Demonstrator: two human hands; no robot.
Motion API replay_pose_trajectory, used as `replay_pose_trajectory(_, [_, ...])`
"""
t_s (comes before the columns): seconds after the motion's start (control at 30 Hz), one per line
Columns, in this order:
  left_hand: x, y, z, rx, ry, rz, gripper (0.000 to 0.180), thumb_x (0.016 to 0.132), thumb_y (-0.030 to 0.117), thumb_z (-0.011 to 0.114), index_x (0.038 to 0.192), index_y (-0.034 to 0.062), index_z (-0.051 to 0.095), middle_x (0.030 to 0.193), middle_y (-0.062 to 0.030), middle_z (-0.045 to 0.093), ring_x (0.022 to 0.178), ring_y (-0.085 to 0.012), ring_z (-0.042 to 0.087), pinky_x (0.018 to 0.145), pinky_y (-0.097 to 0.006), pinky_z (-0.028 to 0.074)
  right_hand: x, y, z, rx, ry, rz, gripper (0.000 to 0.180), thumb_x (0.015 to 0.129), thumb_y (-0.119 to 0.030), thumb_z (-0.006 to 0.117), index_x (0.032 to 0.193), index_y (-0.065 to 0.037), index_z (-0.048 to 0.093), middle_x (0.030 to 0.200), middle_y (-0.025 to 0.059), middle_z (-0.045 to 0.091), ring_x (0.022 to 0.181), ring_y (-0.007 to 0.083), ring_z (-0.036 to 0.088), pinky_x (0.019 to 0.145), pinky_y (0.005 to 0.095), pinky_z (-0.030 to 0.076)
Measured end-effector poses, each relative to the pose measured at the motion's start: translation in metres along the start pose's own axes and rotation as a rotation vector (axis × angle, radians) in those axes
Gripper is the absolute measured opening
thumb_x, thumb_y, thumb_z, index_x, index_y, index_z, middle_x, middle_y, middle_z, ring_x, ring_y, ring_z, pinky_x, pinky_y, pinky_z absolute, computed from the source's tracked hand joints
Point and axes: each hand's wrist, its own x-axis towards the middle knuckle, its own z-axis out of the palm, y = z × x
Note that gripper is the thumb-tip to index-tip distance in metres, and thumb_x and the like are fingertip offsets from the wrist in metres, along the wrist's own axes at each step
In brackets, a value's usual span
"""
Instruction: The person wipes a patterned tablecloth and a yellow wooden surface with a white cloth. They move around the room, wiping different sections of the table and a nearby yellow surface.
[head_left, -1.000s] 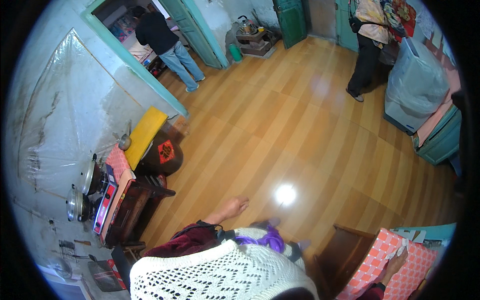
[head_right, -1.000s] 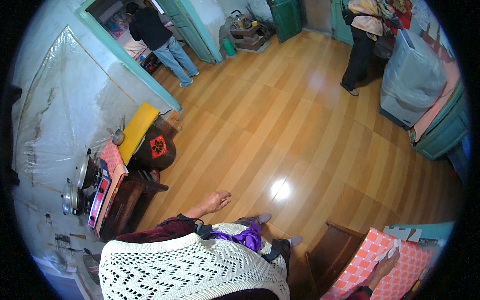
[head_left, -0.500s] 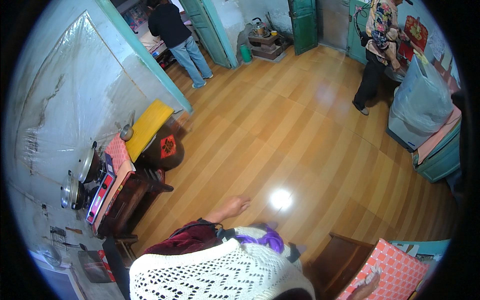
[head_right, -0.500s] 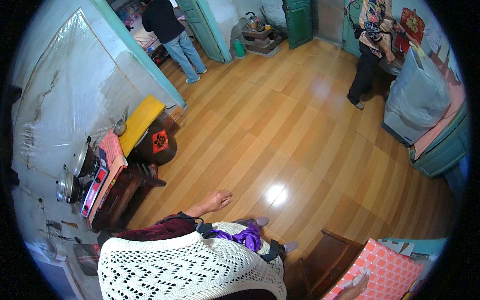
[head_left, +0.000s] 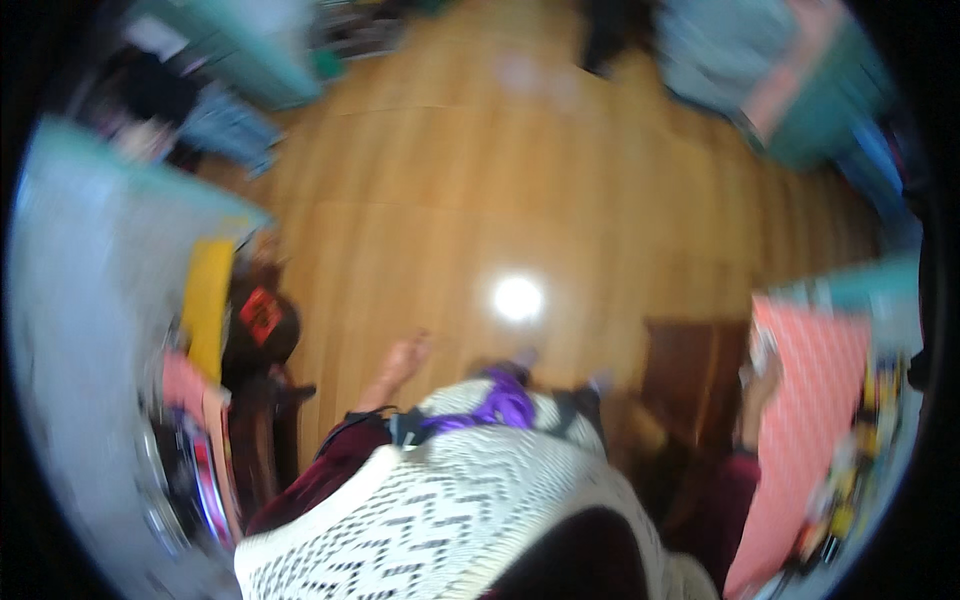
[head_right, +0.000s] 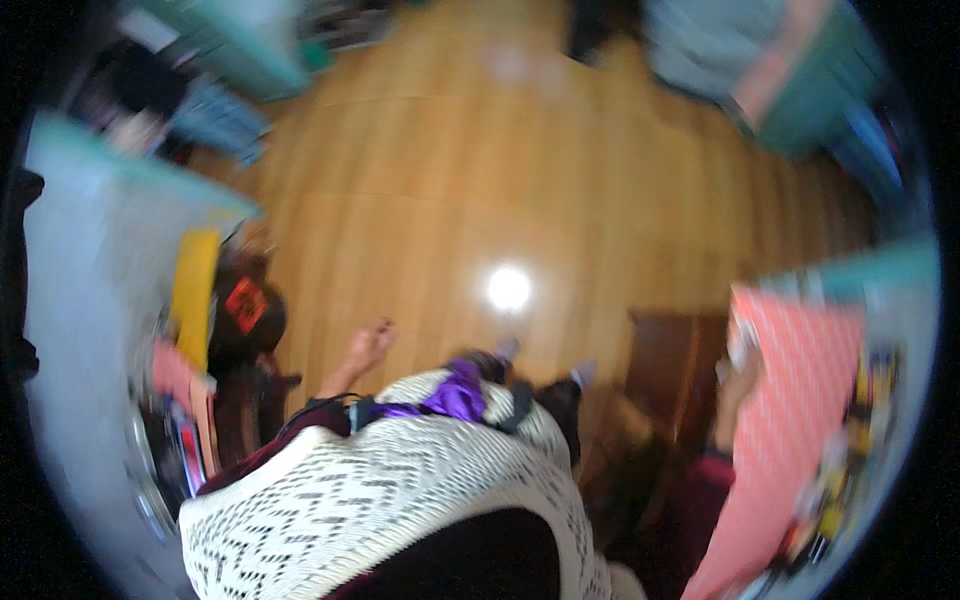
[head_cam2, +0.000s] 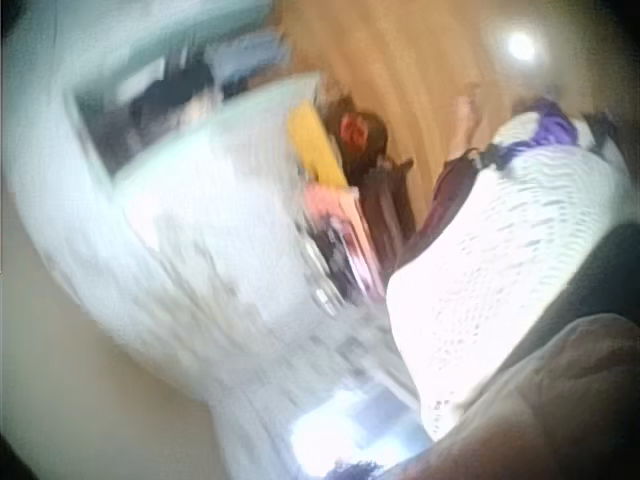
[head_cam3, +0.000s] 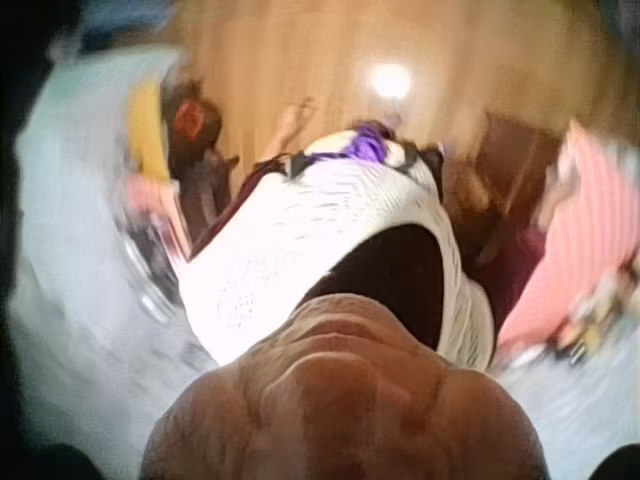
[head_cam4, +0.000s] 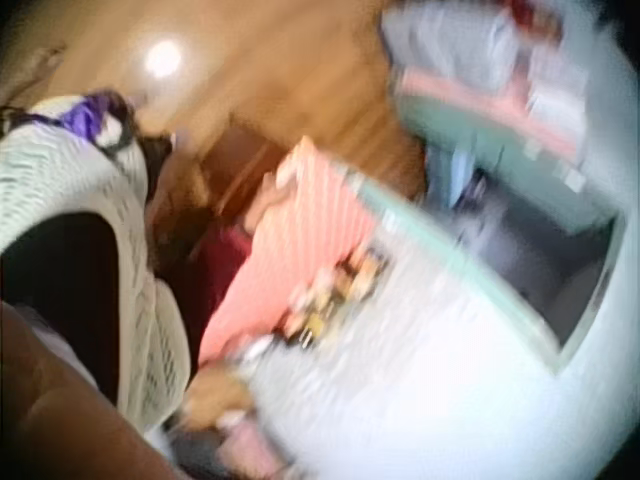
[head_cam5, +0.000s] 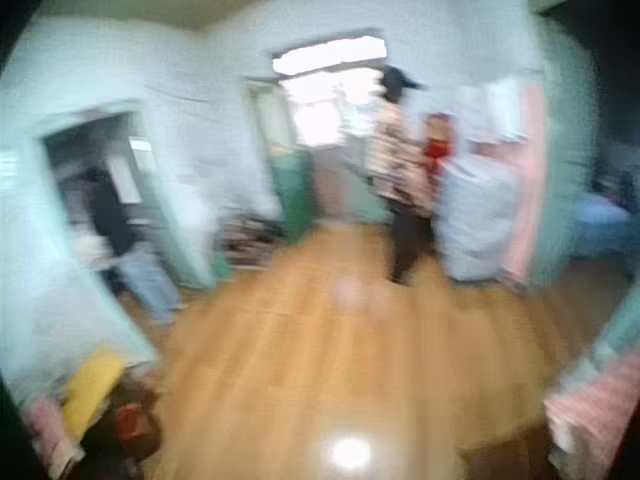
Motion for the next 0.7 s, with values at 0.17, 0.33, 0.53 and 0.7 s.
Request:
replay_pose_trajectory(0.17, [0.023, -0.004, -0.024, -0.081, 0.035, 0.137, 0.029, 0.091, 0.016, 0.059, 0.115, -0.0003, 0.059, 0.098, -0.0196, 0.066, 0.084, -0.0246, 0.066, 0.072, -0.035, 0.053, -0.048, -0.077, -0.049, 0.003, 0.066, 0.036, 0.053, 0.067, 0.009, 0.056, 0.118, -0.008, 0.058, 0.122, 0.0141, 0.056, 0.111, 0.0347, 0.052, 0.097, 0.0424, 0.040])
replay_pose_trajectory(0.33, [0.033, -0.016, -0.028, -0.130, -0.040, 0.089, 0.028, 0.092, 0.016, 0.059, 0.114, -0.0020, 0.059, 0.096, -0.0183, 0.066, 0.087, -0.0254, 0.066, 0.074, -0.034, 0.053, -0.090, -0.086, -0.090, -0.052, 0.056, 0.400, 0.045, 0.075, 0.002, 0.062, 0.117, -0.011, 0.058, 0.119, 0.0112, 0.058, 0.106, 0.0341, 0.054, 0.091, 0.0422, 0.043])
replay_pose_trajectory(0.53, [0.042, -0.026, -0.034, -0.152, -0.091, 0.071, 0.031, 0.093, 0.022, 0.058, 0.114, -0.0010, 0.059, 0.094, -0.0191, 0.066, 0.086, -0.0251, 0.066, 0.073, -0.035, 0.053, -0.057, -0.076, -0.069, -0.074, 0.066, 0.474, 0.034, 0.080, -0.009, 0.062, 0.115, -0.011, 0.061, 0.113, 0.0118, 0.060, 0.104, 0.0336, 0.055, 0.091, 0.0409, 0.043])
replay_pose_trajectory(0.7, [0.044, -0.016, -0.041, -0.066, -0.094, 0.127, 0.031, 0.093, 0.023, 0.058, 0.114, -0.0003, 0.059, 0.092, -0.0186, 0.067, 0.085, -0.0249, 0.066, 0.073, -0.035, 0.052, -0.026, -0.107, -0.055, -0.054, 0.028, 0.250, 0.039, 0.079, -0.008, 0.062, 0.118, -0.010, 0.058, 0.115, 0.0138, 0.057, 0.103, 0.0348, 0.054, 0.094, 0.0430, 0.041])
